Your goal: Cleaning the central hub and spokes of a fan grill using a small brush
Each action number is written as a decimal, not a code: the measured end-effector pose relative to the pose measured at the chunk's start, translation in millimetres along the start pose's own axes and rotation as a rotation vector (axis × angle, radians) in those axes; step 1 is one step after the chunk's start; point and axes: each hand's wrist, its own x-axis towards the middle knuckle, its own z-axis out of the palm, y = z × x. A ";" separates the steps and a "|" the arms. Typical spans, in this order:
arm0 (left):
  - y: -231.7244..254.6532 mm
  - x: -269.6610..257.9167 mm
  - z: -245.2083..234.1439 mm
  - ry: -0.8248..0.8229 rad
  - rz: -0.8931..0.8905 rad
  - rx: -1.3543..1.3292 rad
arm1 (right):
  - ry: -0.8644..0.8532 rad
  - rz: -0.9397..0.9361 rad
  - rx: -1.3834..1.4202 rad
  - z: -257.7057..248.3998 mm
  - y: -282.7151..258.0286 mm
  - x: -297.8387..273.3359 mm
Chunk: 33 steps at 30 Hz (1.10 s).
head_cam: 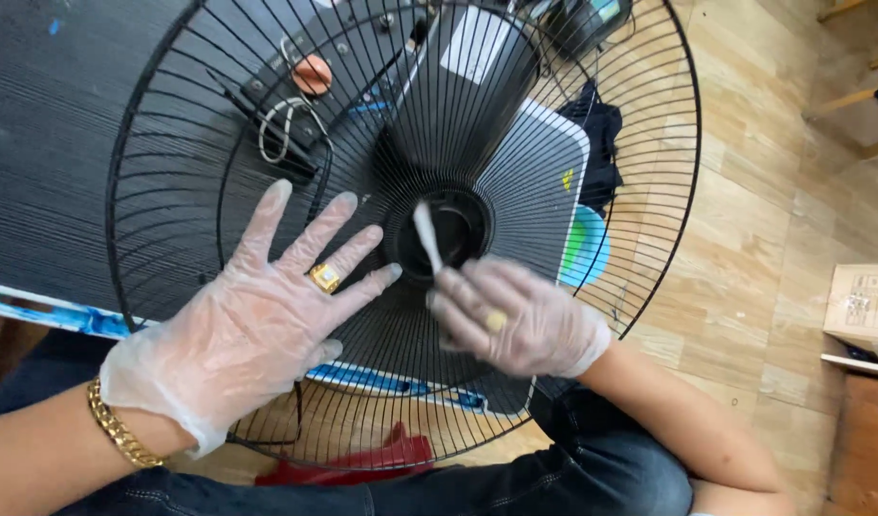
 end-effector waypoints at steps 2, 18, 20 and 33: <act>-1.9 -1.1 9.4 0.015 0.000 -0.019 | 0.045 -0.077 0.032 -3.0 -1.8 1.3; -7.9 -1.1 6.5 0.015 0.035 -0.033 | 0.092 0.131 -0.042 -4.9 1.7 2.7; -7.7 -1.8 5.2 0.023 0.038 -0.027 | 0.099 0.050 -0.037 -0.1 0.8 4.6; -6.7 -3.8 25.0 0.059 0.040 -0.149 | 0.063 0.252 -0.141 -10.5 3.7 5.2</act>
